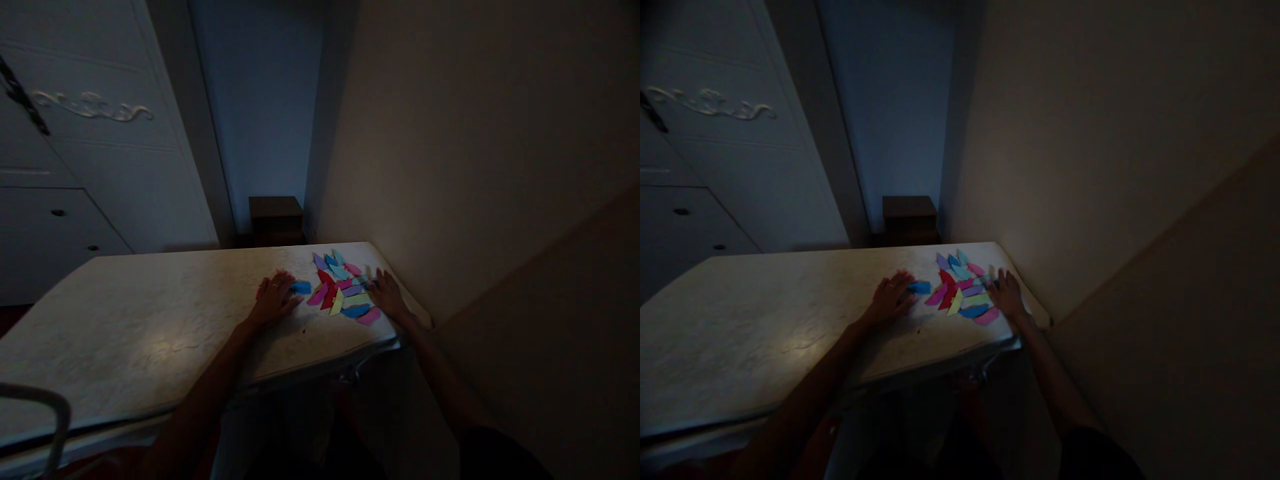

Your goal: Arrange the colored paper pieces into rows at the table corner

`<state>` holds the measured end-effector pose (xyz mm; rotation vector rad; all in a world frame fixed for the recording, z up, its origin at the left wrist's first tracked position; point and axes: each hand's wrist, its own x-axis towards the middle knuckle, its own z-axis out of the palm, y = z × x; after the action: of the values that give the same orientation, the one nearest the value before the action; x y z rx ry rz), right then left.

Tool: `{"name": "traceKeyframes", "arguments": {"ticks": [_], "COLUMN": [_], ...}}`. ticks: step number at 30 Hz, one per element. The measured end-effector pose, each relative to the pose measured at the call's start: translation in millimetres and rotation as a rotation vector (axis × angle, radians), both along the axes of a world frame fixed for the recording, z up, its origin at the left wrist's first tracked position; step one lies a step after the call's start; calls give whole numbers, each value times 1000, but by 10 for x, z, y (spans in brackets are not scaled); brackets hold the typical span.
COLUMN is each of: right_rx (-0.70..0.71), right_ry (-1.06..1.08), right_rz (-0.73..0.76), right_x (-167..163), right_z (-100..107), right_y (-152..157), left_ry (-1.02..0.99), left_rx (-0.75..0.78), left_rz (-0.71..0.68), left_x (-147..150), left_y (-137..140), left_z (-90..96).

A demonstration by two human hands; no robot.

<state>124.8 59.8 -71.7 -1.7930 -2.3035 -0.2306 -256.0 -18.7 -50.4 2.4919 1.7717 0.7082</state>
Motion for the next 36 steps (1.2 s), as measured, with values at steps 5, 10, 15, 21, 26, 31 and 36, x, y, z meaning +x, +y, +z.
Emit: {"name": "traceKeyframes", "arguments": {"ticks": [5,10,15,21,26,31,36], "right_rx": [-125,-224,-248,-130,-165,-258,-262], "right_ry": [129,122,72,55,-5,-60,-56], "right_rz": [-16,39,93,102,208,363,375], "right_x": [-439,-791,-962,-1061,-1111,-1056,-880], "right_z": [134,299,326,356,445,473,467], "right_y": [101,175,216,326,598,885,1039], "left_ry": [7,2,11,6,2,22,95], "left_rx": [-30,-21,-46,-43,11,110,87], "left_rz": [2,-1,-8,0,24,23,-280], "left_x": [-12,-11,-2,1,3,156,689], "left_y": [0,-35,-42,-44,-56,-151,-204], "left_z": [-4,19,44,25,51,213,337]}}
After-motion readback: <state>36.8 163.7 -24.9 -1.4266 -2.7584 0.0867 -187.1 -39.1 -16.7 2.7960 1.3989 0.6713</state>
